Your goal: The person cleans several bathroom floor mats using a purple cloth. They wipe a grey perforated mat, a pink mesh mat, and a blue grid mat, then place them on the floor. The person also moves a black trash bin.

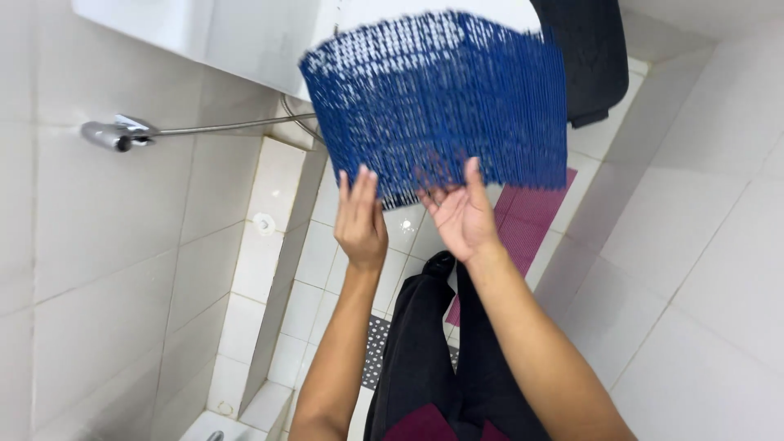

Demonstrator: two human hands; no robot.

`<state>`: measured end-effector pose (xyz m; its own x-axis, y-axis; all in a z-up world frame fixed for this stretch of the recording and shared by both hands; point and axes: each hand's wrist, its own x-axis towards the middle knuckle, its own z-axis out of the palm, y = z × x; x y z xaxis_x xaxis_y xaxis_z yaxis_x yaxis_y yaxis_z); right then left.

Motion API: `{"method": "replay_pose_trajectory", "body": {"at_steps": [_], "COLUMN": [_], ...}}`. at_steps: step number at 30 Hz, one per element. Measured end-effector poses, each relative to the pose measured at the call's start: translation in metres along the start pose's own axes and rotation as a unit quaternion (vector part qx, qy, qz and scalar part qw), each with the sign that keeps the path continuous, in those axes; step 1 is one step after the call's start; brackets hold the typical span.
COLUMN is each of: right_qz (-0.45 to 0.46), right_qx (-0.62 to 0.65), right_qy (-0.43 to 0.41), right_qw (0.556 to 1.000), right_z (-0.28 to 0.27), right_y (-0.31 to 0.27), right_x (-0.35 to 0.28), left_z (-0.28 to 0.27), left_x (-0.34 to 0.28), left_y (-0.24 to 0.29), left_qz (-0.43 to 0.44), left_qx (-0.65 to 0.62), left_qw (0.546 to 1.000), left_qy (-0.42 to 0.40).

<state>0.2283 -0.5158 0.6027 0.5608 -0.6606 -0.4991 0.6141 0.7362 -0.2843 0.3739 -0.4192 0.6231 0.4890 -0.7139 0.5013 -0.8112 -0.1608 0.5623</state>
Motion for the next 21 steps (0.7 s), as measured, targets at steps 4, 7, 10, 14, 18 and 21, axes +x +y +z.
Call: {"method": "replay_pose_trajectory", "body": {"at_steps": [4, 7, 10, 14, 18, 21], "right_qz": [0.017, 0.027, 0.034, 0.104, 0.195, 0.279], "right_qx": [-0.056, -0.114, -0.139, -0.169, -0.18, -0.133], "right_qy": [0.061, 0.116, 0.072, 0.01, -0.04, -0.031], "right_qw": [0.996, 0.986, 0.987, 0.98, 0.963, 0.95], "right_z": [0.021, 0.044, 0.072, 0.092, 0.077, 0.019], "right_y": [0.007, -0.008, -0.034, -0.067, -0.083, -0.084], "right_x": [-0.017, -0.055, -0.082, -0.113, -0.114, -0.086], "left_z": [-0.02, -0.021, -0.04, -0.034, -0.049, -0.078], "left_x": [-0.039, -0.08, -0.067, -0.06, -0.063, -0.048], "left_y": [0.034, 0.063, 0.093, 0.1, 0.092, 0.117], "left_qz": [-0.106, -0.497, -0.713, -0.498, -0.457, -0.443], "left_qx": [0.028, -0.125, -0.628, -0.78, -0.787, -0.789], "left_qw": [0.994, 0.852, 0.237, 0.299, 0.319, 0.334], "left_qy": [-0.031, 0.109, 0.201, 0.231, 0.266, 0.265]}}
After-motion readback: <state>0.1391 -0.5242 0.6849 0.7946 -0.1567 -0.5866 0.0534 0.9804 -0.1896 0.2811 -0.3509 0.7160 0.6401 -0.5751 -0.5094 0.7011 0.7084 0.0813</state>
